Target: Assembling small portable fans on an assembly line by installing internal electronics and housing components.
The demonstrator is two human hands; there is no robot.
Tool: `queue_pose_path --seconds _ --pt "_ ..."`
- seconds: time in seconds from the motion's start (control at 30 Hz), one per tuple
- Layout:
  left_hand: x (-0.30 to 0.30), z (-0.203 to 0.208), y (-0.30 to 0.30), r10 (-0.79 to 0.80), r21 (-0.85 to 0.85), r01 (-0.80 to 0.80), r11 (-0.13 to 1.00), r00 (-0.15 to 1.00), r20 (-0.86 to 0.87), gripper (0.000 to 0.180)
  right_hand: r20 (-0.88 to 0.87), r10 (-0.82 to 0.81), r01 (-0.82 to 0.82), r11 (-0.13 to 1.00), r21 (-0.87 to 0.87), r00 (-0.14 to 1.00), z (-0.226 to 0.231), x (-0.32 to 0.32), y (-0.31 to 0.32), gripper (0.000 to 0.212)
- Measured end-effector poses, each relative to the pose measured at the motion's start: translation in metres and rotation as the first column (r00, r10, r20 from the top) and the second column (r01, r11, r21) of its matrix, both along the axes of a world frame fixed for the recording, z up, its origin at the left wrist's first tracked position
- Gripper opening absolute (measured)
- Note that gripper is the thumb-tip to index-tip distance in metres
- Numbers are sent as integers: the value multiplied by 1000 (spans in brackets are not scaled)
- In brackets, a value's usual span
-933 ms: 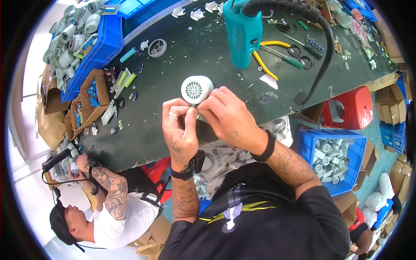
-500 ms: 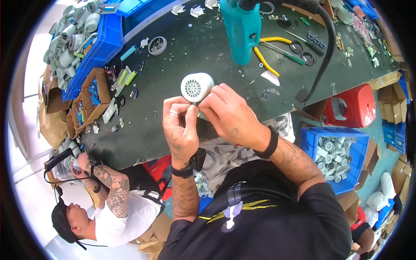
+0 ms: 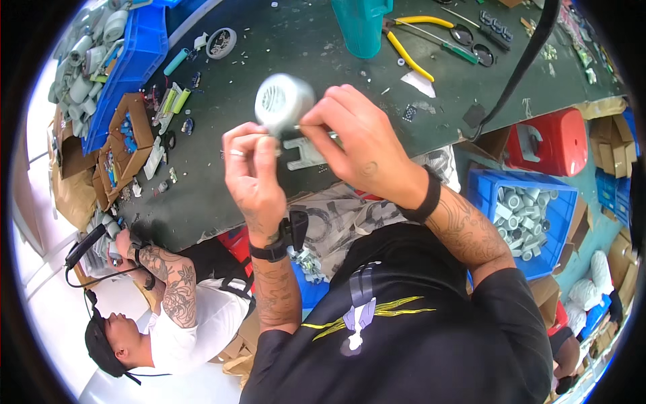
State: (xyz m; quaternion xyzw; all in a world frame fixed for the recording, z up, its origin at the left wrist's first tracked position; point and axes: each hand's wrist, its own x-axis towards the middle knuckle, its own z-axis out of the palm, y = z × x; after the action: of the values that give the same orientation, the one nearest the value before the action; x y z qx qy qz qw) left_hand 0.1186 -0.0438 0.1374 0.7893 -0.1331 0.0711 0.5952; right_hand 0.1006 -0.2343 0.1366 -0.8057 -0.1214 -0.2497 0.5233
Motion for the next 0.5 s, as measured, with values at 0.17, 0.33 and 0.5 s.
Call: queue_pose_path --seconds 0.17,0.33,0.5 --pt "2 2 -2 38 -225 -72 972 988 -152 15 -44 -42 40 999 -35 998 3 2 3 13" --pt "5 4 7 67 -318 -117 941 984 -163 19 -191 -34 56 992 110 981 14 -1 7 13" --pt "3 12 -2 98 -225 -121 967 989 -114 13 -215 -161 177 982 59 963 14 -8 3 16"
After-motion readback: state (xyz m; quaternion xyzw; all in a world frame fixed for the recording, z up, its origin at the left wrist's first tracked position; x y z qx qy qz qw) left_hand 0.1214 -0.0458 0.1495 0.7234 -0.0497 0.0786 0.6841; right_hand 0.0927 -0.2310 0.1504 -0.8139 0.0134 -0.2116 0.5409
